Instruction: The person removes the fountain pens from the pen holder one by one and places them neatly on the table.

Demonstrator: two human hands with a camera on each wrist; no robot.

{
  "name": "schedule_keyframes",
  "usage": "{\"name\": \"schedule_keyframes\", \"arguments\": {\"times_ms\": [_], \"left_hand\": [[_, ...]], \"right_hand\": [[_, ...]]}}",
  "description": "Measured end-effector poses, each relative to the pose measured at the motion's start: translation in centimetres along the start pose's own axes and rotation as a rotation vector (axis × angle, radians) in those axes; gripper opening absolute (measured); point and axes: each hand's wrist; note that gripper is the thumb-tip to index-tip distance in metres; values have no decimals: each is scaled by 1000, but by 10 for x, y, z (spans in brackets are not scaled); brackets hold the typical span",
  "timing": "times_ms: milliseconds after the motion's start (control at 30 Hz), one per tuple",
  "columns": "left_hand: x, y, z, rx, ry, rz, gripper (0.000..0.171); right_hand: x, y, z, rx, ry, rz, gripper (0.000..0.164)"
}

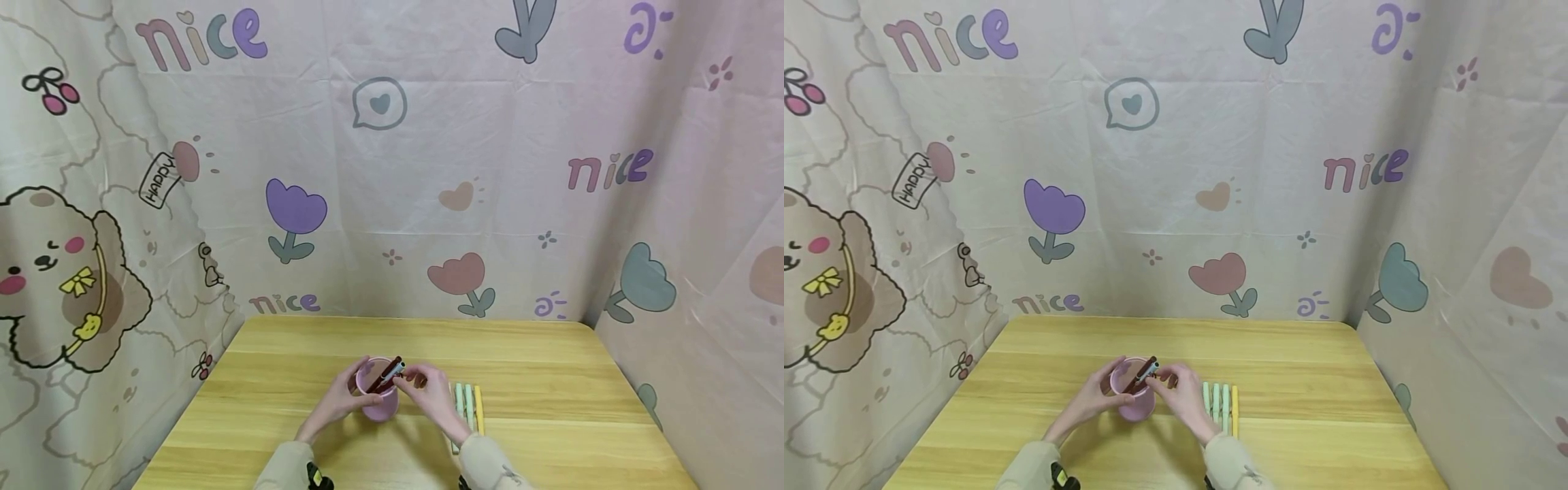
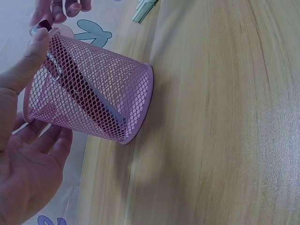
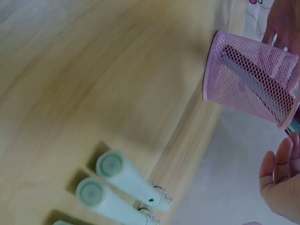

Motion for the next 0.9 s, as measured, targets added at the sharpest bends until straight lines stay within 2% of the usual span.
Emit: {"name": "schedule_keyframes", "arguments": {"times_ms": [133, 333, 633, 900], "left_hand": [[1, 0, -1, -3, 11, 3, 95], [2, -1, -1, -1, 21, 10, 95], [3, -1, 0, -5, 22, 7, 95], [3, -1, -1, -11, 19, 13, 95]], "right_hand": [[2, -2, -5, -25, -2, -5, 21], [2, -2, -8, -10, -1, -16, 17], [-1, -2, -10, -8, 34, 24, 15], [3, -1, -7, 10, -63, -38, 19]]}}
Point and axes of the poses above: each hand's wrist, its own y-axis away from the middle knuckle, its own z-axis out of the back of the hand, x = y × z
